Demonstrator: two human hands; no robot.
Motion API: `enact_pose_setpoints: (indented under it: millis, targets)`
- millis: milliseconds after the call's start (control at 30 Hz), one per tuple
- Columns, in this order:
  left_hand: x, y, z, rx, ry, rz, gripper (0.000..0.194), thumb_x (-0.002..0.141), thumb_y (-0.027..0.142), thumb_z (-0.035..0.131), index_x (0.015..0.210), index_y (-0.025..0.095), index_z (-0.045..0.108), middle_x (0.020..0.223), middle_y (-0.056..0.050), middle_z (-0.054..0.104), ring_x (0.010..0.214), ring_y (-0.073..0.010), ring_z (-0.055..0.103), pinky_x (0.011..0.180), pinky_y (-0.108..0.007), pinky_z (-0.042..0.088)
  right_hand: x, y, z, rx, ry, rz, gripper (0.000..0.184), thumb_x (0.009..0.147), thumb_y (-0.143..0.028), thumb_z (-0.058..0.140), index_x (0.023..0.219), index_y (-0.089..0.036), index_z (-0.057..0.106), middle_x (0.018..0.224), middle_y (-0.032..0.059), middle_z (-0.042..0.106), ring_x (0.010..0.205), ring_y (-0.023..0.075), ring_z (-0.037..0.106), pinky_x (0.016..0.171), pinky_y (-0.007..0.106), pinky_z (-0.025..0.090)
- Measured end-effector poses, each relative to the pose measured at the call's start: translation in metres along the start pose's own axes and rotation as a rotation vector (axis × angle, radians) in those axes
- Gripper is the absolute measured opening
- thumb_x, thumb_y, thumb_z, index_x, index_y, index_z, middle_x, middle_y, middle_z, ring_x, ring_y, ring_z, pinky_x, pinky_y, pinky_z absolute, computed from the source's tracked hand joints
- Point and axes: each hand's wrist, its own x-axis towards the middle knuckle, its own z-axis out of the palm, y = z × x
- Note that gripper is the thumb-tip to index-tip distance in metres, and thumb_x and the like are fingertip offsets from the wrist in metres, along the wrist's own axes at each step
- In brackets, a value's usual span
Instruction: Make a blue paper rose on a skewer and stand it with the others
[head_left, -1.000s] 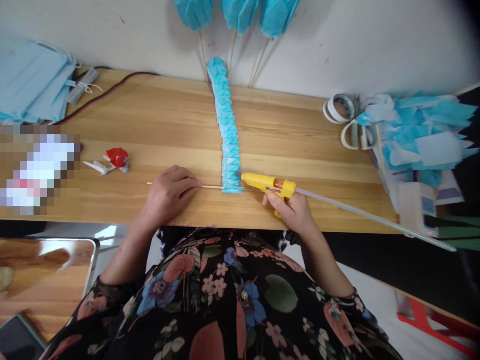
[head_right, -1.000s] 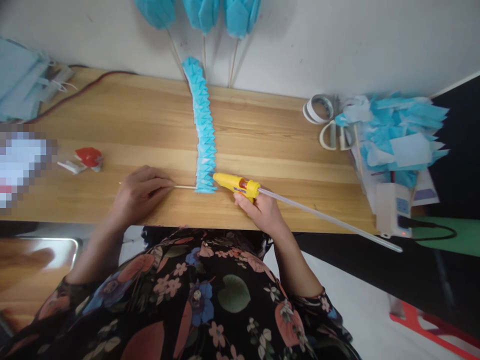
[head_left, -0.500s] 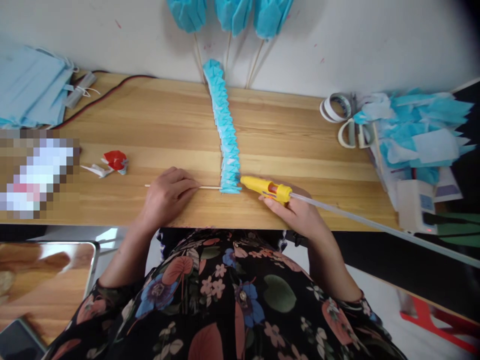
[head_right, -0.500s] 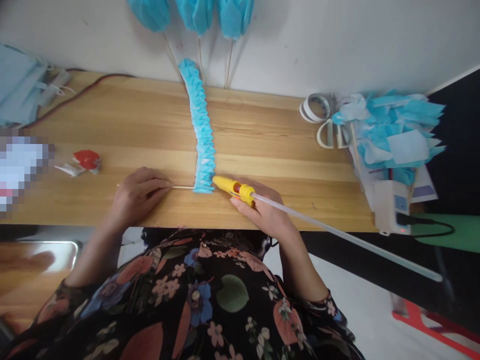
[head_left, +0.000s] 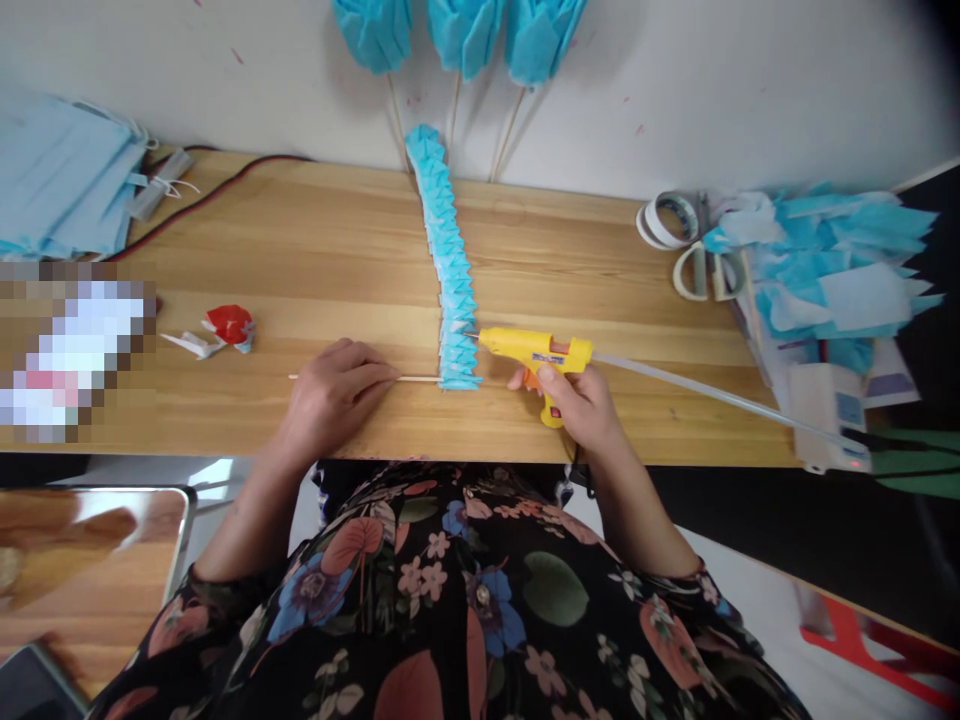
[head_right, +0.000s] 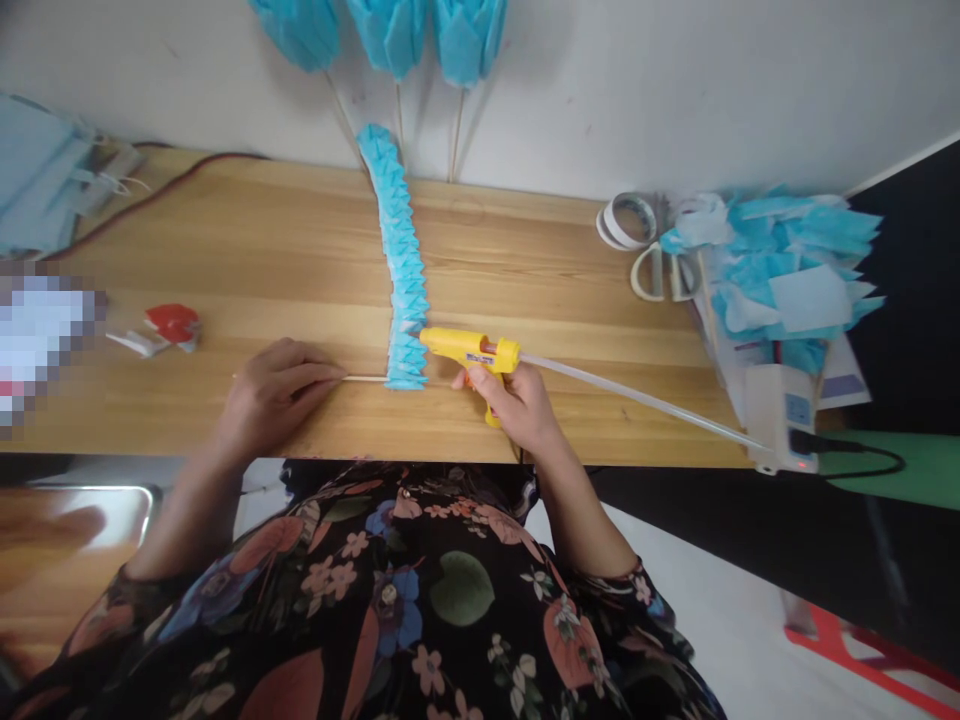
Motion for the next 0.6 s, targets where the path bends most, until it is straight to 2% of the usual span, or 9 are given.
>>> enact_pose_setpoints:
  millis: [200,333,600]
  targets:
    - [0.0,0.0,0.0,-0.015,-0.002,-0.014,0.019,0.101,0.02,0.06,0.095,0.015,0.077,0.092,-0.01,0.073,0.085,-0.0217,0.063,0.073,-0.035,0.05,-0.004,0.0,0.006,-0.142,-0.039,0.004,0.043,0.101,-0.05,0.051,0.085,-0.02,0.077,0.069,0.0014,0.066,0.055,0.0129,0.051,0.058,0.029,0.041]
    - [0.0,0.001,0.001,-0.018,0.002,-0.008,0.018,0.101,0.019,0.06,0.094,0.015,0.076,0.092,-0.01,0.073,0.085,-0.0216,0.063,0.073,-0.035,0.05,-0.003,-0.007,0.008,-0.196,-0.039,-0.013,0.04,0.099,-0.043,0.051,0.082,-0.018,0.076,0.067,0.0007,0.065,0.055,0.0124,0.052,0.059,0.028,0.041]
    - [0.001,0.001,0.0,-0.034,0.009,-0.006,0.018,0.101,0.019,0.059,0.094,0.016,0.076,0.092,-0.009,0.074,0.085,-0.0215,0.064,0.074,-0.035,0.051,0.0,-0.01,0.011,-0.234,-0.033,-0.008,0.039,0.099,-0.042,0.05,0.078,-0.019,0.074,0.063,-0.0004,0.063,0.054,0.0124,0.052,0.057,0.027,0.041]
